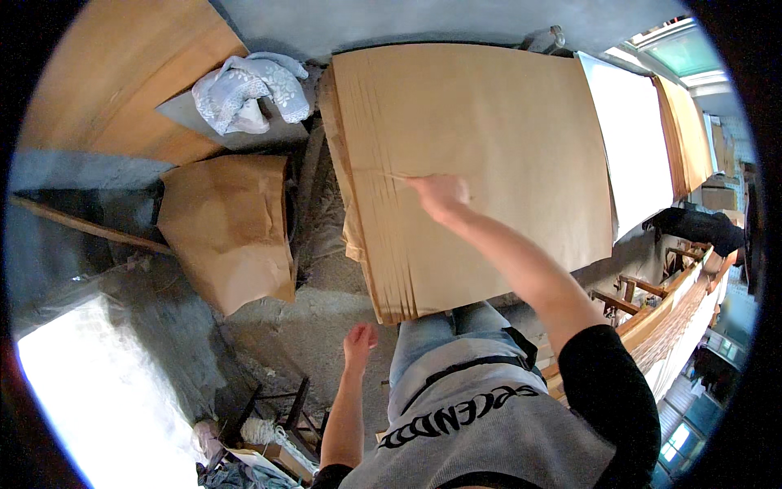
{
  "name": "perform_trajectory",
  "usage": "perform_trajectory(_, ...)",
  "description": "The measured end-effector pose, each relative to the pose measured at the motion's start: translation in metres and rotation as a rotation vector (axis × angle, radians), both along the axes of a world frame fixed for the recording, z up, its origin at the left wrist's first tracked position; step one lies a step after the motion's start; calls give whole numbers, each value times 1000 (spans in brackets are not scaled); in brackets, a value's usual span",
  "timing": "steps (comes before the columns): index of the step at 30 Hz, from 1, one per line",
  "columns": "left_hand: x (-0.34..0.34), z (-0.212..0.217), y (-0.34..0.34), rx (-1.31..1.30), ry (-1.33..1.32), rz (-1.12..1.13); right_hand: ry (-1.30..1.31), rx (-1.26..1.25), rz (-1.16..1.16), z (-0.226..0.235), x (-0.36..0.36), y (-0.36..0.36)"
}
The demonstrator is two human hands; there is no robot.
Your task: The person repeatedly picks up large white sheets from a stack, places them on a wooden workbench, and covers them with brown paper. The person smooths the brown paper over the white sheet using a thin stick. This process is repeated multiple times throughout the clip.
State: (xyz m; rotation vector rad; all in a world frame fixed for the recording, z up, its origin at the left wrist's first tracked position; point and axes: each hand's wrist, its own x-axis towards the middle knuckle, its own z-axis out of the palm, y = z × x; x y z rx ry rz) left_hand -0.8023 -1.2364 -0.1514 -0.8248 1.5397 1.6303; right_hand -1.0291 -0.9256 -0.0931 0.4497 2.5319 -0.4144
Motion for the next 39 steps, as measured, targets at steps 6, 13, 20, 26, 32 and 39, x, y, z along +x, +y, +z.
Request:
perform_trajectory(6,-10,28,6,12,33,-40,311,-462,-205,-61,61,69)
perform_trajectory(13,-26,16,37,35,5,55,117,42,166,11,36,3)
perform_trajectory(20,-62,3,65,282,87,253,33,-111,-64,0,87,61)
perform_trajectory(26,-110,-33,117,212,236,296,61,-16,13,20,79,30)
perform_trajectory(32,-128,-32,145,38,199,167,75,13,-130,-4,119,74)
perform_trajectory(39,-101,-18,142,280,-17,-246,342,-173,-344,-3,196,160)
